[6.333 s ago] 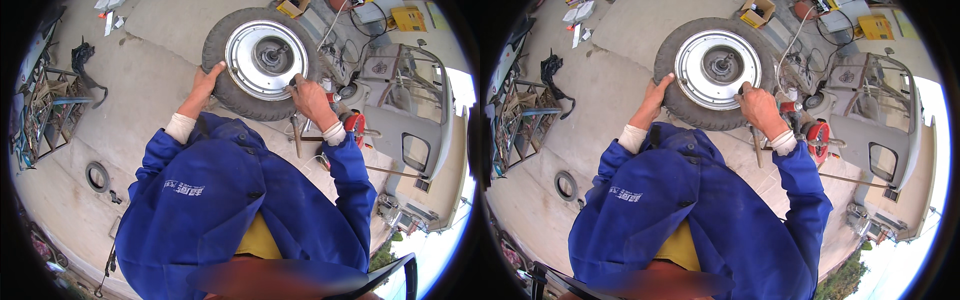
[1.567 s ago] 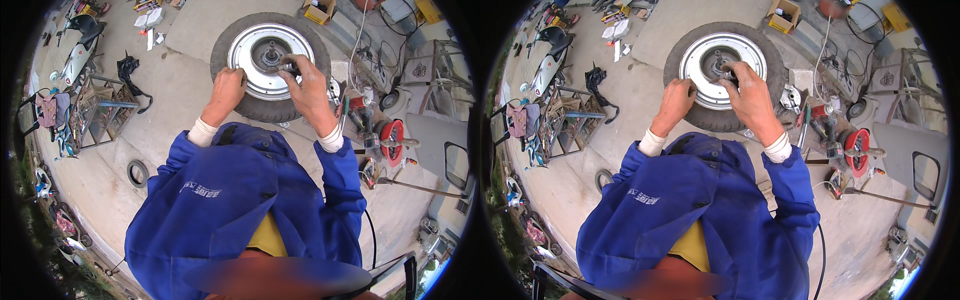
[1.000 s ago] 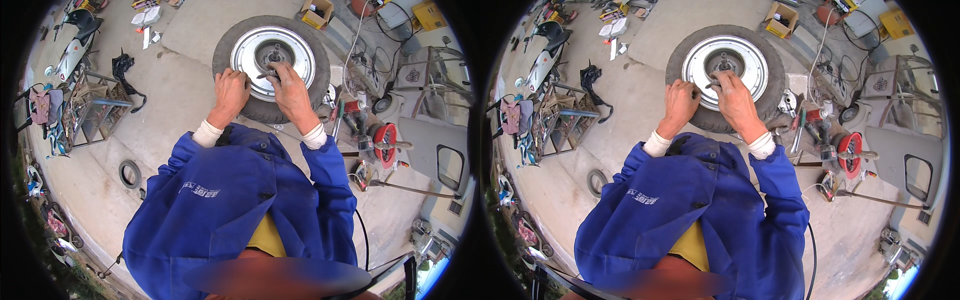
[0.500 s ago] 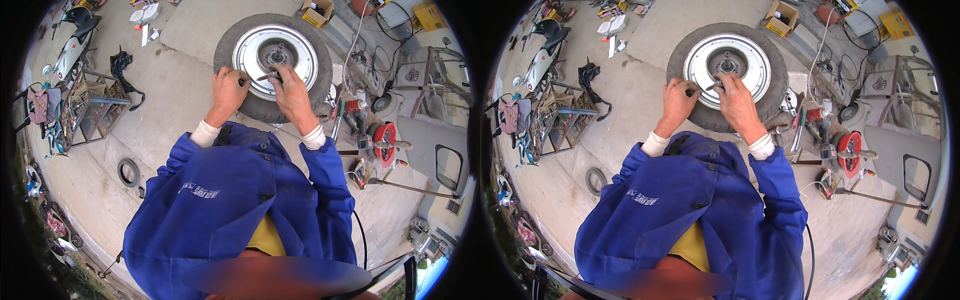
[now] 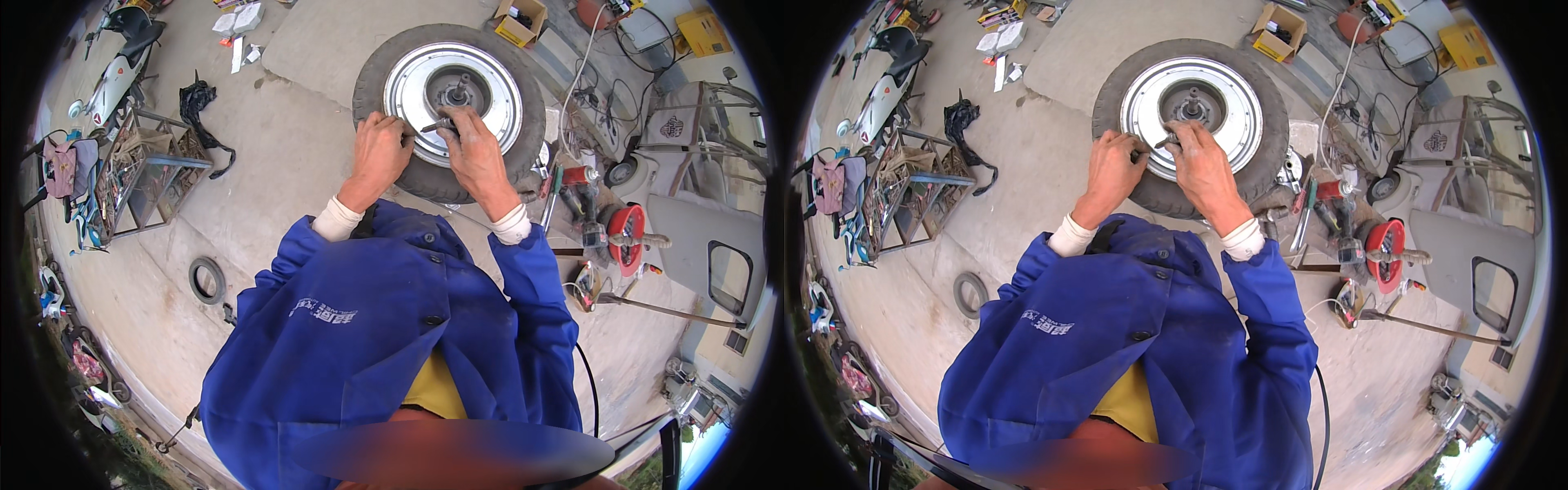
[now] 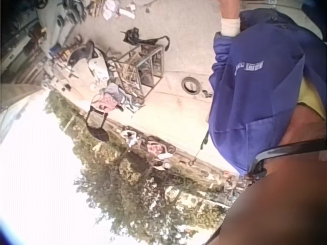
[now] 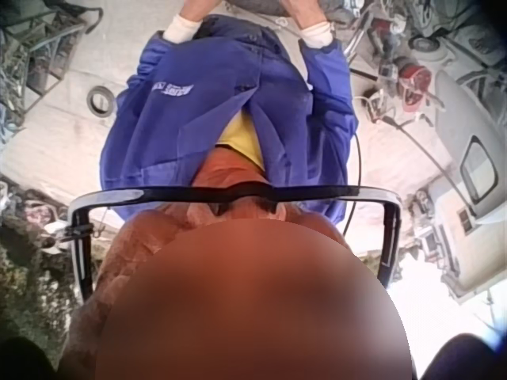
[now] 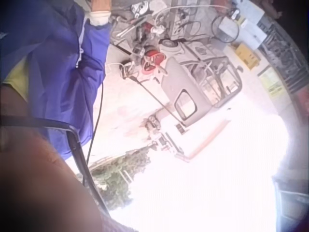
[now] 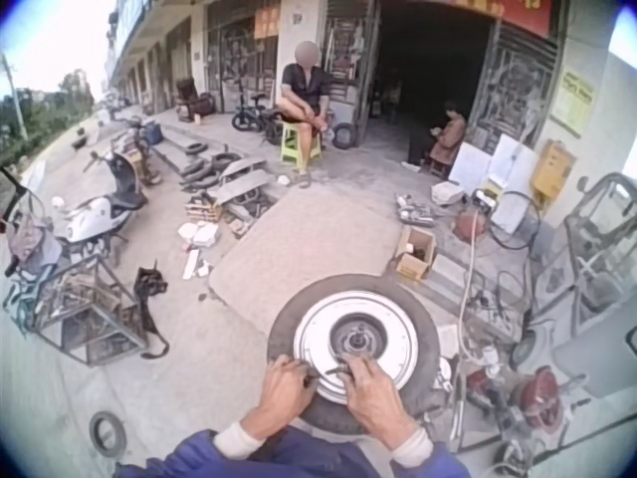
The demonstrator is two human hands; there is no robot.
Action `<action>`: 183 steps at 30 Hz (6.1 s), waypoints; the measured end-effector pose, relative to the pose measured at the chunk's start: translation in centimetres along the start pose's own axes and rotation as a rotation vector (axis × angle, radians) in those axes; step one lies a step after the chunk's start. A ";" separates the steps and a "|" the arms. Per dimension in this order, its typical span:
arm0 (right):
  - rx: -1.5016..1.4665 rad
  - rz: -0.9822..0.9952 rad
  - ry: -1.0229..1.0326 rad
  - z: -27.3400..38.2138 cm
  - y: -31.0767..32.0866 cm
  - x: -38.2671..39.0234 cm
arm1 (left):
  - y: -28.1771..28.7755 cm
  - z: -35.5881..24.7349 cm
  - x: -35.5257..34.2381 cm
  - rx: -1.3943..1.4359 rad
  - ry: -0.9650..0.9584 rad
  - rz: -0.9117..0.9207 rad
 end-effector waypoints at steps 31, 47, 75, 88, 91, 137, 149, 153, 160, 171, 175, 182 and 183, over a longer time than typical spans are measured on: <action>0.119 0.165 0.111 1.0 -2.7 -1.3 | 1.0 0.7 0.6 0.251 -0.042 -0.040; 0.157 0.261 0.136 2.1 -3.2 -2.4 | 1.1 1.1 0.4 0.315 -0.067 -0.050; 0.475 0.465 0.365 4.3 -4.9 -4.9 | -1.9 3.6 -0.1 0.636 0.134 0.099; 0.528 0.581 0.374 2.5 -5.8 -4.3 | -2.4 3.5 -0.3 0.680 0.082 0.124; 0.698 0.722 0.166 1.9 -6.4 -5.1 | -1.5 2.8 -0.3 0.621 0.117 0.088; 0.578 0.584 0.306 3.3 -5.5 -4.3 | -2.2 3.2 0.1 0.568 0.064 0.104; 0.633 0.654 0.187 1.3 -6.3 -4.6 | -1.1 2.2 0.2 0.508 0.058 0.111; 0.520 0.426 0.292 2.8 -5.1 -3.9 | -2.2 2.6 0.3 0.418 0.047 0.020; 0.669 0.659 0.151 1.5 -6.4 -3.4 | -1.7 2.7 0.9 0.497 0.043 0.017; 0.569 0.572 0.164 2.4 -6.4 -3.4 | -0.1 1.0 0.7 0.532 0.076 -0.017; 0.571 0.489 0.237 2.7 -6.7 -3.3 | -1.9 2.2 0.7 0.375 0.019 -0.014; 0.495 0.435 0.325 1.7 -6.3 -3.0 | -1.8 2.0 1.1 0.424 -0.009 -0.004; 0.496 0.443 0.263 1.6 -6.3 -2.9 | -1.2 1.7 1.3 0.445 -0.019 -0.014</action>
Point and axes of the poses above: each hand's wrist, its own x-axis away from the middle knuckle, its own y-axis out of the back of the hand, z = x × y, the point moved 8 cm from there along -x, towards the middle knuckle, and after that the axes turned 13 degrees about -x, right-handed, at the moved point
